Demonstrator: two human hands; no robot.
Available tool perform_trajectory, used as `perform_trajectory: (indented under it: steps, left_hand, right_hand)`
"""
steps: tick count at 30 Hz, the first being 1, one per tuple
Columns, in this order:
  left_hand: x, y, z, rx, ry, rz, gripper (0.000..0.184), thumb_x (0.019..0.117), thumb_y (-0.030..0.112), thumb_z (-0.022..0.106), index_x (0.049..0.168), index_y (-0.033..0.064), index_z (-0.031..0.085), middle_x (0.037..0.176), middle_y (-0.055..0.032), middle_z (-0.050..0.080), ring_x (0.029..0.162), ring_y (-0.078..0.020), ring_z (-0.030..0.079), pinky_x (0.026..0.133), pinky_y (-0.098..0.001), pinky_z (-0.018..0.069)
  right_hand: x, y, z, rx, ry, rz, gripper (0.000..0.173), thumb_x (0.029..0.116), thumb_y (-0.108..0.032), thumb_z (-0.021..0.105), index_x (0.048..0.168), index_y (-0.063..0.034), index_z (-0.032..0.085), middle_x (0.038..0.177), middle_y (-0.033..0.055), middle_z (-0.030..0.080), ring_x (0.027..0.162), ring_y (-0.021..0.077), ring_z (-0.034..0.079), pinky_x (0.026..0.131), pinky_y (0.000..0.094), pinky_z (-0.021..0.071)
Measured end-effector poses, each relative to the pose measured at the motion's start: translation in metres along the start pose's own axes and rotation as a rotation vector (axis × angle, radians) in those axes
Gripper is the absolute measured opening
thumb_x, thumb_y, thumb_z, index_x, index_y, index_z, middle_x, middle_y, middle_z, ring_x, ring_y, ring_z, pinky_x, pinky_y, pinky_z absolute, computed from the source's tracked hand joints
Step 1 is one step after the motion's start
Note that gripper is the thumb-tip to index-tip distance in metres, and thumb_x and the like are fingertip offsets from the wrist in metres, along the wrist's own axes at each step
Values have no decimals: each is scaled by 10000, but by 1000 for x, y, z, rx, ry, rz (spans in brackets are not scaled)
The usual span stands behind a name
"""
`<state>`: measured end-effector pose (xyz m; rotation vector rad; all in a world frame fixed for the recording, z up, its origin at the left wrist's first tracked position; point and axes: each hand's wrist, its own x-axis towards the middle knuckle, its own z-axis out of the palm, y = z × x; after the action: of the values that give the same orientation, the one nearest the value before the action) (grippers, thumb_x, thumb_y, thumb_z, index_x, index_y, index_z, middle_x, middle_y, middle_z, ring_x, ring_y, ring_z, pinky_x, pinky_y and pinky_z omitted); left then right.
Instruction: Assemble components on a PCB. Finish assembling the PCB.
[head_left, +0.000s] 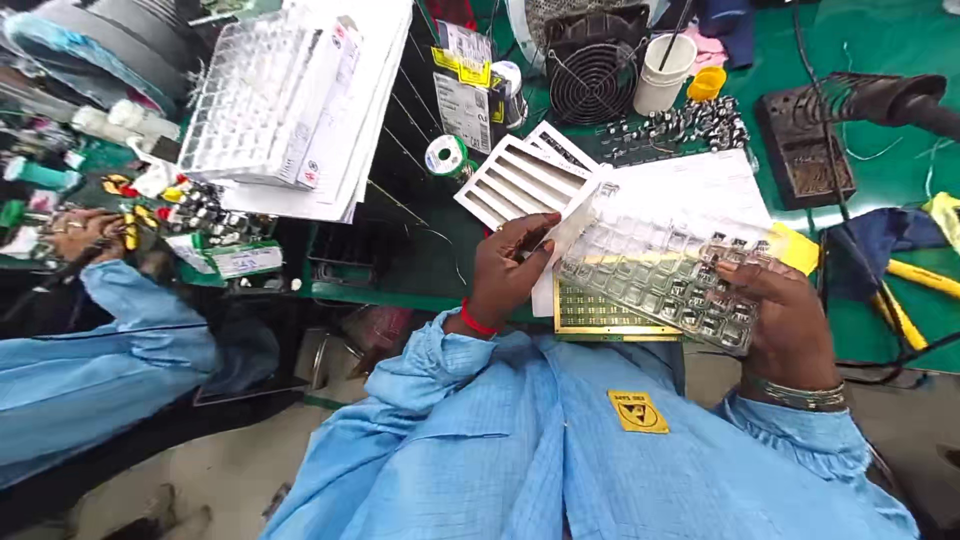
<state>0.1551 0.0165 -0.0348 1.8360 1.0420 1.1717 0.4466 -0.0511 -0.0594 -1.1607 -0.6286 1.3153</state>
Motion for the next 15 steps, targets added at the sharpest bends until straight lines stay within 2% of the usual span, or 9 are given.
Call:
perform_trajectory:
  steps: [2,4,6,8,11,15]
  left_hand:
    - [1,-4,-5,40,-69,92,287,957,-11,570,1221,-41,677,1183,-95,696,987,-50,660,867,-237,560]
    - [2,-6,-9,159,-125,219,260,981,-2,535,1156,-18,727,1156,-141,689,1011,-101,654,888,-256,544]
    - [2,-5,-11,284,-157,303,240,989,18,552,1094,30,768,1147,-165,691,1063,-158,663,940,-309,544]
    - [0,-6,-11,373,-159,334,234,977,13,558,1075,22,770,1164,-197,690,1076,-215,671,951,-354,545]
    - [-4,-10,-7,456,-110,337,267,950,-16,565,1154,-26,736,1212,-221,683,1044,-230,695,916,-328,565]
    - [-10,-14,-2,481,-43,313,340,894,-22,631,1226,-63,691,1255,-241,666,1059,-256,703,900,-341,578]
  right_hand:
    - [0,2,0,8,22,0,265,954,-10,467,989,-132,699,862,-27,765,749,49,727,683,239,627]
    - [1,5,0,6,56,2,265,968,-16,456,972,-130,695,848,-32,757,739,42,720,668,230,618]
    - [2,7,1,33,58,-5,255,978,-29,459,995,-119,696,866,-19,762,764,56,728,693,249,626]
    - [1,8,3,47,48,4,275,972,-26,429,1015,-121,684,871,-20,761,775,57,729,706,252,627]
    - [2,10,7,88,67,7,268,982,-12,426,1025,-97,676,879,1,762,786,78,736,717,267,632]
    - [3,12,10,109,90,-6,239,980,5,443,1039,-93,652,876,5,762,783,86,741,725,274,637]
